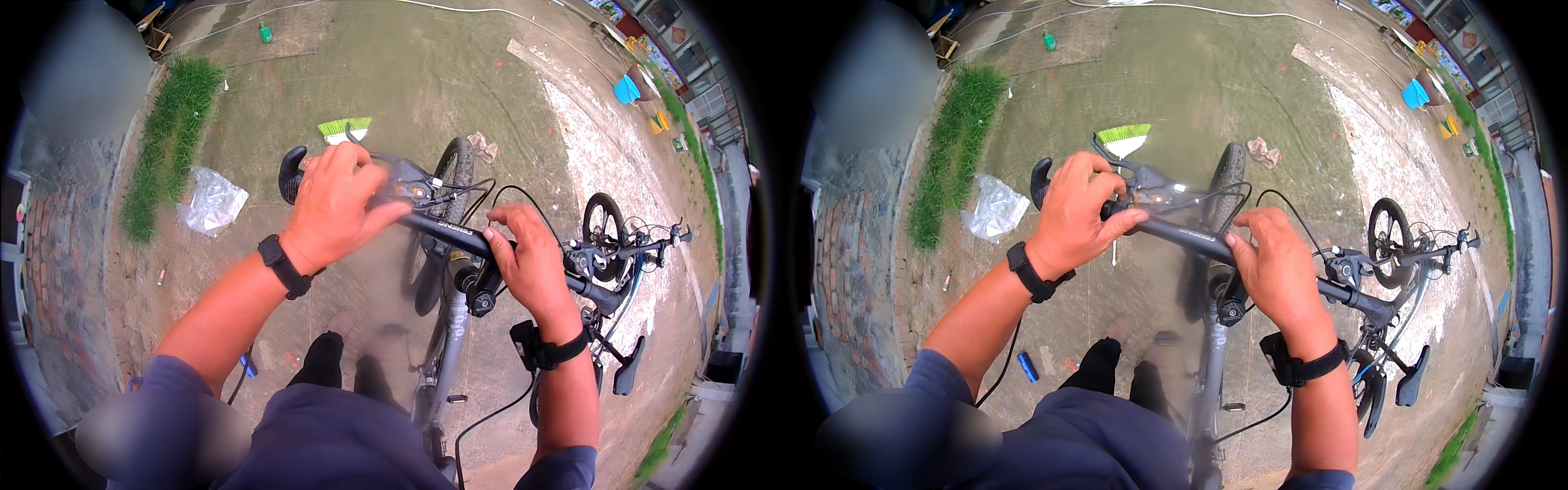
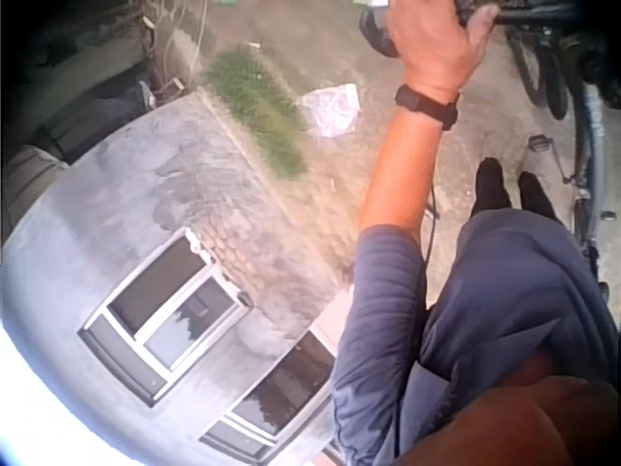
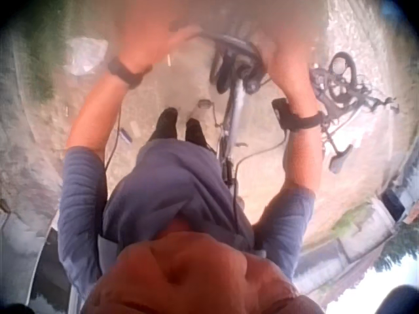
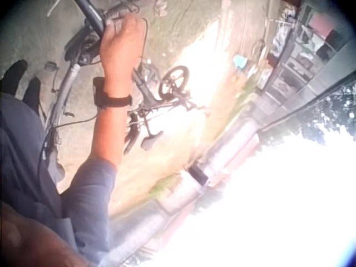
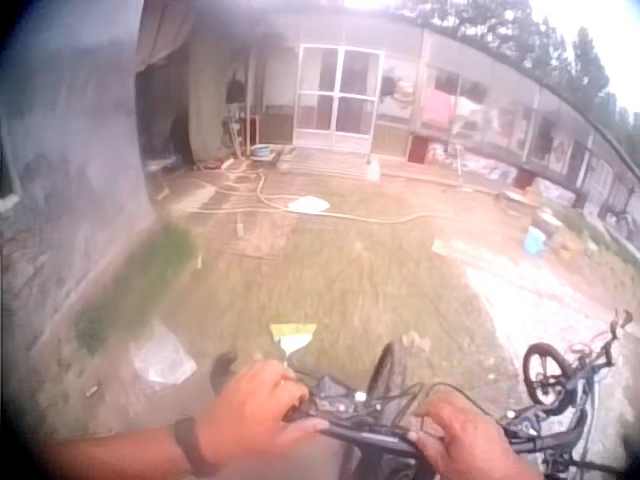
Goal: The person works on the handlebars and braking system of a bicycle by hand and using a screwdriver to tighten or adjust components.
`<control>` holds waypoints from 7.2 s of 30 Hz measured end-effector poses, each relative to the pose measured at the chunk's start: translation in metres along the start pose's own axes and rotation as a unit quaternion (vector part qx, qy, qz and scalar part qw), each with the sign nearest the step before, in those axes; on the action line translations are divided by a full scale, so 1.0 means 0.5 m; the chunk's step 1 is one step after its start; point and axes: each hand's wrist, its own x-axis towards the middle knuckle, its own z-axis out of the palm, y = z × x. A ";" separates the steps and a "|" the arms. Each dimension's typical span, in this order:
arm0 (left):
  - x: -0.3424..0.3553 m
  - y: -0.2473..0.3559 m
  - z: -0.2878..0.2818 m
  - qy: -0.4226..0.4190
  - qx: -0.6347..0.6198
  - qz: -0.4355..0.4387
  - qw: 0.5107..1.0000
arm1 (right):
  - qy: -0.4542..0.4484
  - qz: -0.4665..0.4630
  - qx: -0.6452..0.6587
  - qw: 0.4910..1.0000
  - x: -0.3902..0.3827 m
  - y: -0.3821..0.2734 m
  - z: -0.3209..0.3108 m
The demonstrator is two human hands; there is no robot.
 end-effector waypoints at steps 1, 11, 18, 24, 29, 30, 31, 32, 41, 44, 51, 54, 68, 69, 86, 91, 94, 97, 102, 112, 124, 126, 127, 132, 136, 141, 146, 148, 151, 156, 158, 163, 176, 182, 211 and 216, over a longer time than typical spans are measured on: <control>0.004 0.005 0.007 0.011 0.017 -0.004 1.000 | 0.012 0.051 0.006 0.999 -0.019 0.004 0.017; 0.094 0.119 0.086 -0.080 0.011 -0.029 0.996 | 0.132 0.116 -0.020 0.984 -0.036 -0.005 0.059; 0.099 0.120 0.097 -0.100 0.068 0.007 0.993 | 0.142 0.116 -0.016 0.983 -0.035 -0.001 0.069; 0.085 0.108 0.100 -0.096 0.075 0.039 0.992 | 0.148 0.110 -0.025 0.983 -0.036 -0.002 0.072; 0.096 0.120 0.092 -0.107 0.071 -0.004 0.992 | 0.135 0.124 -0.035 0.983 -0.038 -0.003 0.069; 0.102 0.120 0.091 -0.123 0.076 -0.002 0.989 | 0.133 0.123 -0.036 0.983 -0.037 -0.004 0.068; 0.105 0.119 0.090 -0.139 0.081 -0.001 0.987 | 0.137 0.120 -0.035 0.983 -0.036 -0.004 0.069; 0.105 0.120 0.091 -0.137 0.081 0.003 0.987 | 0.141 0.118 -0.033 0.982 -0.036 -0.004 0.070; 0.092 0.109 0.093 -0.120 0.080 0.036 0.989 | 0.153 0.111 -0.027 0.982 -0.038 -0.003 0.072; 0.103 0.116 0.091 -0.127 0.065 0.021 0.990 | 0.150 0.115 -0.028 0.982 -0.040 -0.001 0.071; 0.091 0.104 0.103 -0.129 0.070 0.044 0.988 | 0.149 0.111 -0.031 0.982 -0.040 -0.002 0.072; 0.098 0.111 0.093 -0.125 0.061 0.023 0.990 | 0.151 0.113 -0.036 0.981 -0.040 -0.003 0.071; 0.104 0.110 0.089 -0.141 0.059 0.009 0.988 | 0.151 0.117 -0.034 0.981 -0.039 -0.006 0.069; 0.106 0.108 0.090 -0.145 0.055 0.009 0.988 | 0.151 0.117 -0.034 0.981 -0.038 -0.006 0.070; 0.112 0.111 0.085 -0.163 0.048 0.004 0.985 | 0.153 0.113 -0.032 0.981 -0.040 -0.004 0.070; 0.102 0.104 0.090 -0.149 0.065 0.038 0.986 | 0.150 0.115 -0.036 0.981 -0.039 -0.005 0.071; 0.109 0.117 0.080 -0.162 0.060 0.008 0.985 | 0.152 0.117 -0.037 0.981 -0.041 -0.003 0.073; 0.108 0.108 0.087 -0.157 0.071 0.014 0.985 | 0.152 0.116 -0.038 0.981 -0.039 -0.005 0.071; 0.102 0.097 0.091 -0.172 0.058 0.032 0.983 | 0.157 0.107 -0.039 0.981 -0.041 -0.004 0.074; 0.111 0.105 0.080 -0.164 0.021 0.004 0.986 | 0.165 0.108 -0.039 0.979 -0.041 -0.004 0.075; 0.112 0.100 0.087 -0.162 0.030 0.015 0.986 | 0.151 0.114 -0.046 0.981 -0.041 -0.005 0.072; 0.108 0.097 0.091 -0.163 0.047 0.031 0.985 | 0.156 0.111 -0.044 0.981 -0.041 -0.004 0.073; 0.106 0.097 0.091 -0.164 0.056 0.039 0.984 | 0.156 0.111 -0.044 0.980 -0.041 -0.004 0.073; 0.111 0.104 0.086 -0.158 0.025 0.014 0.987 | 0.158 0.114 -0.038 0.980 -0.041 -0.004 0.073; 0.113 0.100 0.087 -0.167 0.021 0.008 0.986 | 0.159 0.112 -0.038 0.980 -0.041 -0.006 0.073; 0.107 0.100 0.086 -0.160 0.038 0.040 0.986 | 0.159 0.111 -0.045 0.980 -0.041 -0.004 0.074; 0.113 0.102 0.083 -0.174 0.032 0.007 0.984 | 0.163 0.112 -0.038 0.979 -0.042 -0.003 0.076; 0.113 0.097 0.086 -0.185 0.035 0.011 0.982 | 0.164 0.110 -0.041 0.980 -0.041 -0.004 0.075; 0.106 0.090 0.092 -0.171 0.060 0.046 0.982 | 0.160 0.109 -0.045 0.980 -0.041 -0.004 0.075; 0.114 0.107 0.080 -0.178 0.015 0.004 0.984 | 0.155 0.122 -0.039 0.979 -0.042 -0.004 0.073; 0.116 0.104 0.081 -0.177 0.015 0.004 0.984 | 0.156 0.120 -0.038 0.980 -0.041 -0.003 0.073; 0.105 0.088 0.092 -0.167 0.055 0.047 0.983 | 0.152 0.118 -0.044 0.980 -0.042 -0.006 0.073; 0.102 0.088 0.090 -0.169 0.052 0.066 0.982 | 0.157 0.115 -0.051 0.980 -0.043 -0.005 0.073; 0.101 0.090 0.078 -0.153 0.012 0.040 0.987 | 0.165 0.112 -0.045 0.979 -0.040 -0.006 0.077; -0.027 -0.024 0.004 -0.059 0.126 0.048 0.989 | 0.165 0.090 -0.048 0.981 -0.038 0.000 0.070; -0.029 -0.033 0.013 -0.052 0.143 0.056 0.987 | 0.165 0.098 -0.038 0.981 -0.038 -0.002 0.071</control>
